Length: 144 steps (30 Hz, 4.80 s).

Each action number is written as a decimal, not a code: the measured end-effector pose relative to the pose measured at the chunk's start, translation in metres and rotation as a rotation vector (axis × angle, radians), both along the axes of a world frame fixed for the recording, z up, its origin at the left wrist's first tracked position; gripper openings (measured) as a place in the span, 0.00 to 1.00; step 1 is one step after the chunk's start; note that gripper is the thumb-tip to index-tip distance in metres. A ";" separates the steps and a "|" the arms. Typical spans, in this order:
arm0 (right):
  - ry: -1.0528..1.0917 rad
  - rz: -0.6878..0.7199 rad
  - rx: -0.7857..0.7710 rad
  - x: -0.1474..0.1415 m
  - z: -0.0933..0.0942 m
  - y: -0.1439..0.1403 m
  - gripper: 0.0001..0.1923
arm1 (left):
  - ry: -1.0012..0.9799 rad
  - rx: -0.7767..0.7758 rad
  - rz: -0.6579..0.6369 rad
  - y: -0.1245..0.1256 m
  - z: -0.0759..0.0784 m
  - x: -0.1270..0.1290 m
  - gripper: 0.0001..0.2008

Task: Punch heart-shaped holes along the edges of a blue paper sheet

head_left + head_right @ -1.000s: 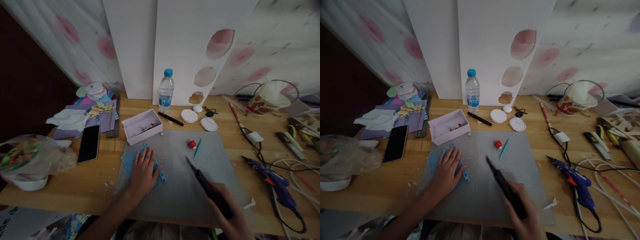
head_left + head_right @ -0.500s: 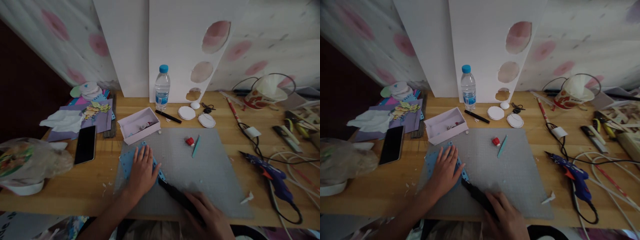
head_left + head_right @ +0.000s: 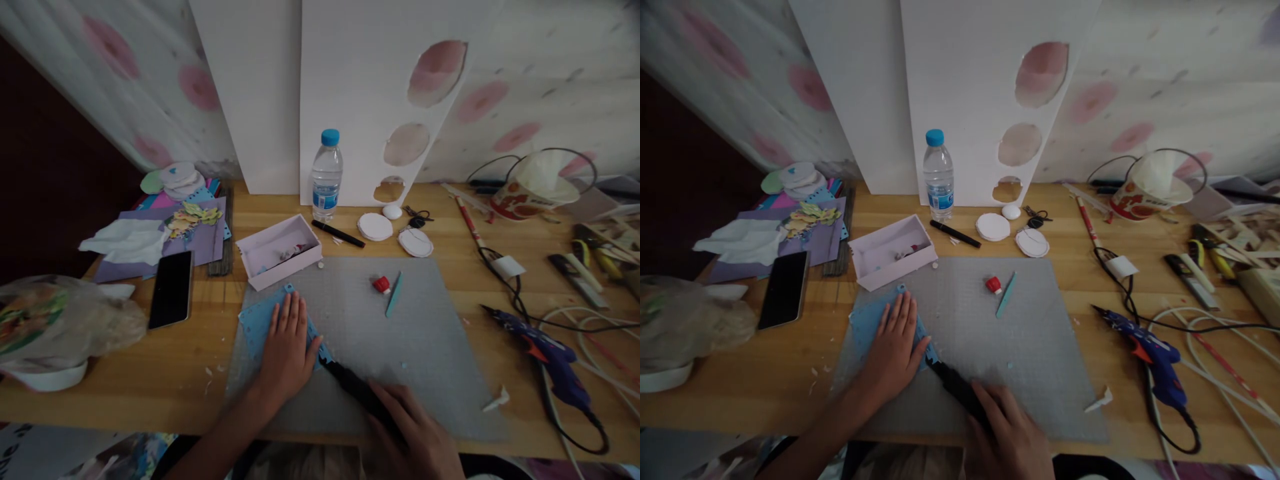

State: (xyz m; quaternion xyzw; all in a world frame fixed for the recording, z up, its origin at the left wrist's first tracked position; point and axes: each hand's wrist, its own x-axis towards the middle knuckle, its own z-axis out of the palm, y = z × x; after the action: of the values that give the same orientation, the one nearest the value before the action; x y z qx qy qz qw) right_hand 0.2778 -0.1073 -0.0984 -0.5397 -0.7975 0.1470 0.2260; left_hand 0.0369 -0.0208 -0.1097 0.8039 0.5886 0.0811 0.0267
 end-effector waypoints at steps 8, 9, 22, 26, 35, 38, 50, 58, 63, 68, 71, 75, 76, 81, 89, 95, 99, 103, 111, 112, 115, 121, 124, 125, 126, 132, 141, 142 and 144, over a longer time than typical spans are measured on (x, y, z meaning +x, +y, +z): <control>-0.029 0.004 0.021 0.003 0.001 0.001 0.17 | 0.000 -0.003 0.004 -0.001 0.000 0.000 0.32; -0.032 0.003 0.026 0.003 0.001 0.001 0.17 | -0.001 -0.001 0.006 0.000 0.001 0.000 0.32; 0.007 -0.017 -0.014 0.005 0.000 0.006 0.16 | 0.029 -0.024 0.003 -0.001 0.004 0.001 0.32; 0.018 -0.011 -0.029 0.009 -0.002 0.005 0.17 | 0.012 -0.020 -0.001 -0.001 0.004 0.000 0.32; -0.024 -0.017 -0.030 0.002 -0.004 0.014 0.17 | 0.015 -0.003 0.001 -0.001 0.002 0.001 0.31; -0.006 -0.018 -0.035 -0.001 -0.001 0.018 0.17 | 0.026 -0.001 -0.004 -0.001 0.001 0.000 0.31; 0.051 0.047 -0.134 0.003 0.002 0.031 0.17 | -0.015 -0.018 -0.027 0.000 0.002 -0.003 0.31; 0.017 -0.003 -0.116 -0.002 0.001 0.024 0.16 | -0.020 -0.036 -0.012 0.000 0.002 -0.002 0.30; -0.013 -0.015 -0.097 -0.009 0.003 0.029 0.17 | -0.001 -0.021 -0.016 0.000 0.000 -0.002 0.31; -0.031 -0.018 -0.127 -0.017 0.001 0.037 0.17 | -0.030 0.006 -0.024 -0.002 0.000 -0.002 0.32; -0.044 -0.019 -0.141 -0.019 0.001 0.040 0.17 | -0.070 0.034 0.007 -0.003 -0.001 0.000 0.31; -0.059 -0.013 -0.159 -0.020 0.001 0.046 0.17 | -0.116 0.069 0.049 -0.005 -0.004 0.001 0.29; -0.059 -0.010 -0.159 -0.020 0.002 0.048 0.17 | -0.121 0.072 0.047 -0.005 -0.004 0.002 0.29; -0.061 0.002 -0.173 -0.020 0.002 0.054 0.17 | -0.136 0.063 0.037 -0.006 -0.005 0.001 0.29; -0.035 0.026 -0.174 -0.029 0.006 0.066 0.17 | -0.149 0.072 0.017 -0.006 -0.006 0.000 0.31; 0.018 0.057 -0.168 -0.011 0.007 0.049 0.17 | -0.209 -0.015 -0.124 -0.014 0.008 -0.009 0.28; 0.019 0.010 -0.118 0.003 0.001 0.032 0.17 | -0.230 -0.110 -0.213 -0.015 0.014 -0.019 0.25; 0.010 -0.017 -0.125 -0.003 -0.003 0.030 0.17 | -0.190 -0.086 -0.262 -0.013 0.007 -0.024 0.27; -0.028 0.002 -0.121 -0.003 -0.001 0.041 0.18 | -0.153 -0.027 -0.281 -0.013 0.003 -0.023 0.26; -0.030 0.015 -0.116 0.000 0.000 0.041 0.18 | -0.157 -0.024 -0.282 -0.013 0.004 -0.023 0.26; -0.030 0.039 -0.118 0.005 0.001 0.044 0.18 | -0.171 -0.021 -0.281 -0.013 0.005 -0.023 0.27; -0.042 -0.002 -0.124 -0.014 0.004 0.062 0.17 | -0.145 -0.018 -0.297 -0.014 0.004 -0.023 0.27; -0.038 0.006 -0.133 -0.021 0.006 0.072 0.17 | -0.129 -0.023 -0.299 -0.015 0.004 -0.022 0.27; -0.036 0.012 -0.136 -0.023 0.006 0.075 0.17 | -0.127 -0.027 -0.296 -0.015 0.005 -0.022 0.27; -0.036 0.018 -0.138 -0.024 0.007 0.078 0.16 | -0.126 -0.028 -0.292 -0.015 0.005 -0.022 0.27; -0.055 0.032 -0.118 -0.033 0.008 0.094 0.16 | -0.120 -0.023 -0.279 -0.015 0.006 -0.021 0.25; -0.066 0.009 -0.082 -0.053 0.008 0.113 0.15 | -0.170 -0.006 -0.270 -0.015 0.005 -0.020 0.25; -0.063 0.005 -0.076 -0.055 0.007 0.114 0.15 | -0.167 -0.008 -0.264 -0.015 0.005 -0.020 0.25; -0.055 -0.012 -0.063 -0.058 0.006 0.116 0.15 | -0.167 -0.009 -0.262 -0.015 0.005 -0.020 0.26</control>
State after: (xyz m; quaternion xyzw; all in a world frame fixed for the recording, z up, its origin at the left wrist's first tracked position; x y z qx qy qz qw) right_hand 0.2194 0.0082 -0.0928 -0.5551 -0.7952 0.1556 0.1877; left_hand 0.0166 -0.0357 -0.1050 0.8642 0.4747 0.1410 0.0897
